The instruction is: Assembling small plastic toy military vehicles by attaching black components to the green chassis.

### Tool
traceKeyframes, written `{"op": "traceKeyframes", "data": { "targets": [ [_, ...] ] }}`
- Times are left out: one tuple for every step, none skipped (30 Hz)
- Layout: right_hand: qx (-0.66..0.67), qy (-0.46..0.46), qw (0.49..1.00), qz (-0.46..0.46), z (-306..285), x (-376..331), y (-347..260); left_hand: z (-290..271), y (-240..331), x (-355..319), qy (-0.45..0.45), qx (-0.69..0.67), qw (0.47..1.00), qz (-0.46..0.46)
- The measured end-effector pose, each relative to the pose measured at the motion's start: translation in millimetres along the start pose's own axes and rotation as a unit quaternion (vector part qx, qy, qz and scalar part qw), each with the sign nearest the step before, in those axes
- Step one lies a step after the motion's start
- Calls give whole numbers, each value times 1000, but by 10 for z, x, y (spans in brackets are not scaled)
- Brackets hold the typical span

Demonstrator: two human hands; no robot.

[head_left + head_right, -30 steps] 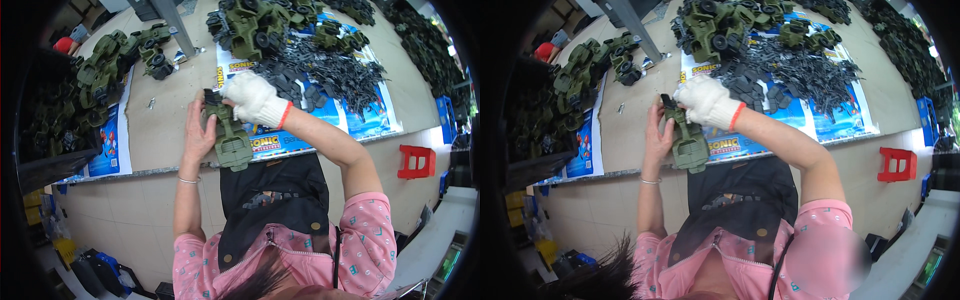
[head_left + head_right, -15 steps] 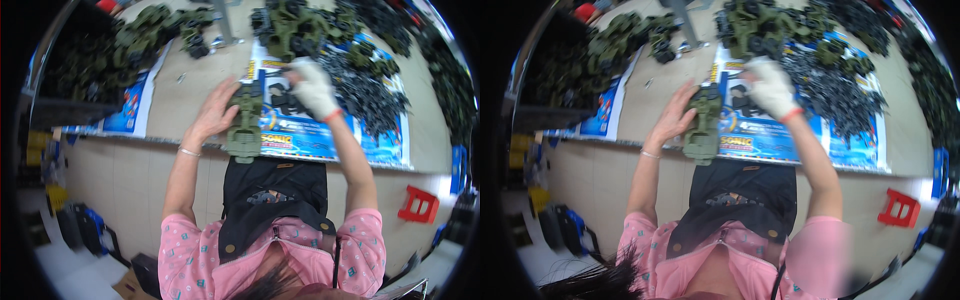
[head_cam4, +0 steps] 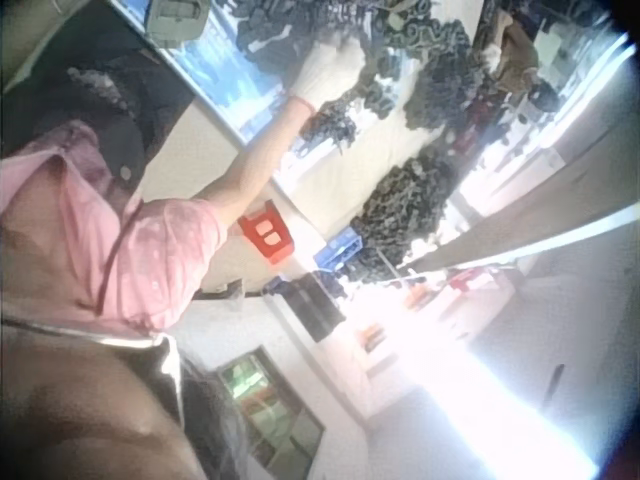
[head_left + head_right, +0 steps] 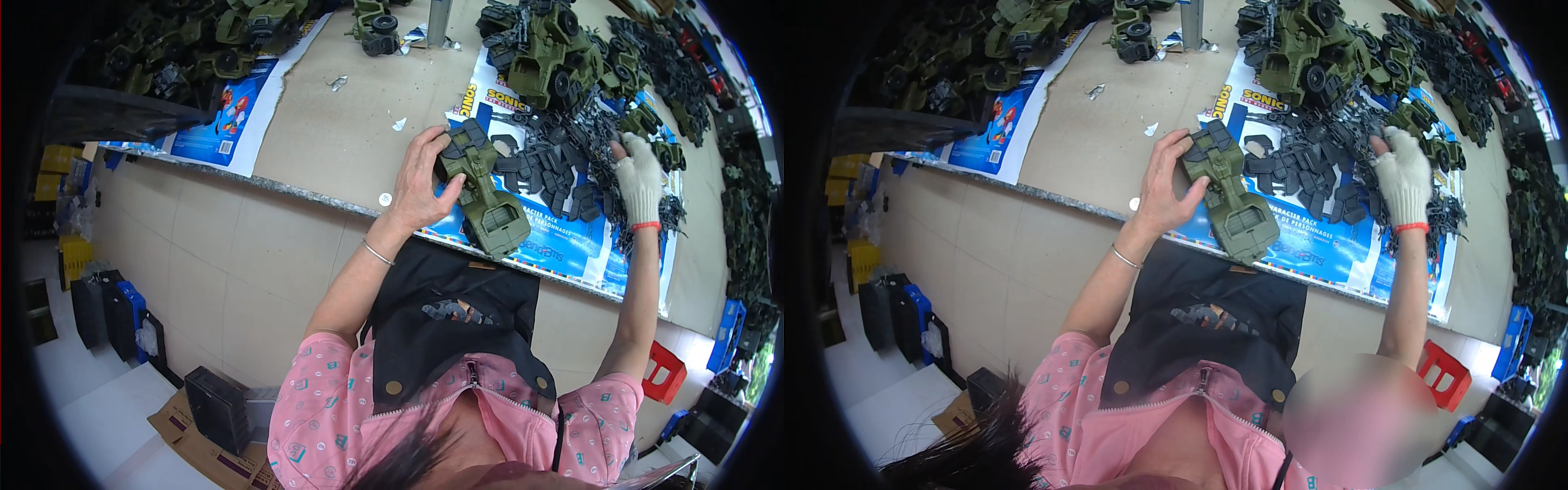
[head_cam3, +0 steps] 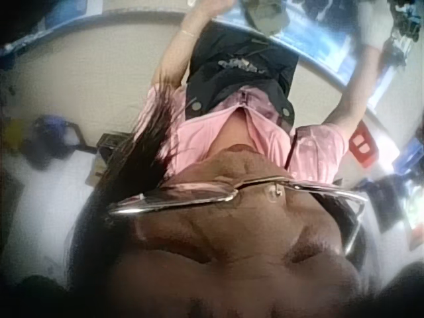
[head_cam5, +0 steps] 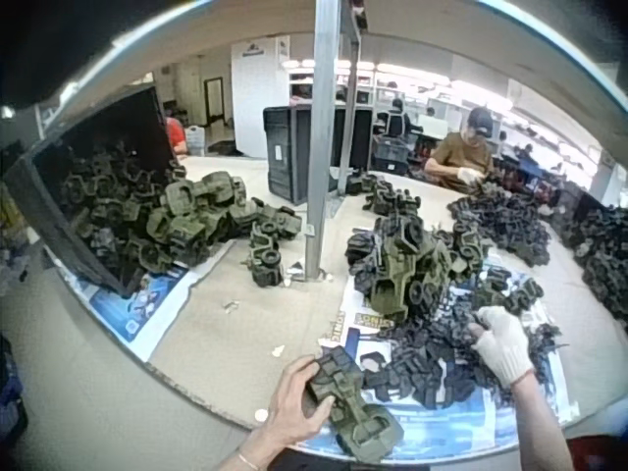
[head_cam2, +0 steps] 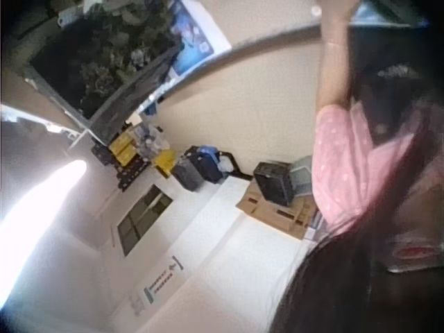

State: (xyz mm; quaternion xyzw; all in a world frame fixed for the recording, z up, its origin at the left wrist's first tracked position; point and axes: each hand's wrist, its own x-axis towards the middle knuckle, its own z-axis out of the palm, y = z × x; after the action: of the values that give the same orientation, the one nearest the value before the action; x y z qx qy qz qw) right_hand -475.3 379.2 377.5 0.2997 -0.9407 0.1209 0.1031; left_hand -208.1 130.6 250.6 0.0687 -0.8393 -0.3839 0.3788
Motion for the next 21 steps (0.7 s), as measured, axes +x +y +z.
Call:
{"op": "traceKeyframes", "data": {
  "targets": [
    [98, -33, 995, -9, 110, -90, -103, 22, -11, -34, 30, 7, 999, 12],
    [182, -78, 980, -28, 56, -283, -503, 20, -24, -52, 32, 27, 999, 22],
    [251, -140, 958, 0, -7, -452, -880, 26, -24, -50, 31, 19, 999, 21],
    [271, -89, 950, -124, 141, -579, -1007, 29, -14, -34, 26, 14, 999, 16],
    [275, -46, 943, -181, 200, -665, -1190, 30, -11, -18, 22, 10, 1000, 11],
    [292, -46, 939, -179, 228, -715, -1362, 37, -19, -15, 22, 4, 1000, 11],
    [279, -55, 939, -195, 278, -717, -1443, 45, -28, -15, 22, 3, 1000, 15],
    [269, -56, 939, -206, 349, -721, -1478, 39, -32, -13, 23, 6, 1000, 17],
    [260, -58, 939, -216, 385, -727, -1516, 37, -31, -11, 23, 4, 1000, 17],
    [258, -58, 940, -216, 371, -725, -1545, 40, -26, -9, 26, 4, 1000, 13],
    [218, -64, 949, -218, 313, -722, -1590, 43, -19, -17, 28, 3, 1000, 9],
    [177, -69, 957, -221, 256, -716, -1620, 45, -11, -13, 27, 0, 1000, 8],
    [175, -70, 957, -219, 214, -685, -1639, 48, -3, -4, 32, 4, 999, 10],
    [224, -131, 957, -131, 180, -638, -1665, 46, -7, 6, 36, 7, 999, 14],
    [271, -190, 943, -41, 164, -618, -1682, 48, -14, 2, 35, 3, 999, 16],
    [223, -135, 955, -140, 214, -652, -1676, 50, -22, -7, 37, 2, 999, 15],
    [172, -81, 952, -238, 252, -688, -1676, 54, -19, -21, 42, 1, 999, 11],
    [182, -88, 957, -210, 251, -704, -1689, 54, -15, -25, 42, -2, 999, 11],
    [192, -94, 960, -183, 243, -719, -1714, 49, -7, -21, 39, 0, 999, 10],
    [189, -94, 960, -185, 240, -730, -1720, 42, -14, 0, 39, 5, 999, 9],
    [227, -57, 954, -188, 244, -759, -1713, 32, -25, 10, 43, 3, 999, 9]
  ]
}}
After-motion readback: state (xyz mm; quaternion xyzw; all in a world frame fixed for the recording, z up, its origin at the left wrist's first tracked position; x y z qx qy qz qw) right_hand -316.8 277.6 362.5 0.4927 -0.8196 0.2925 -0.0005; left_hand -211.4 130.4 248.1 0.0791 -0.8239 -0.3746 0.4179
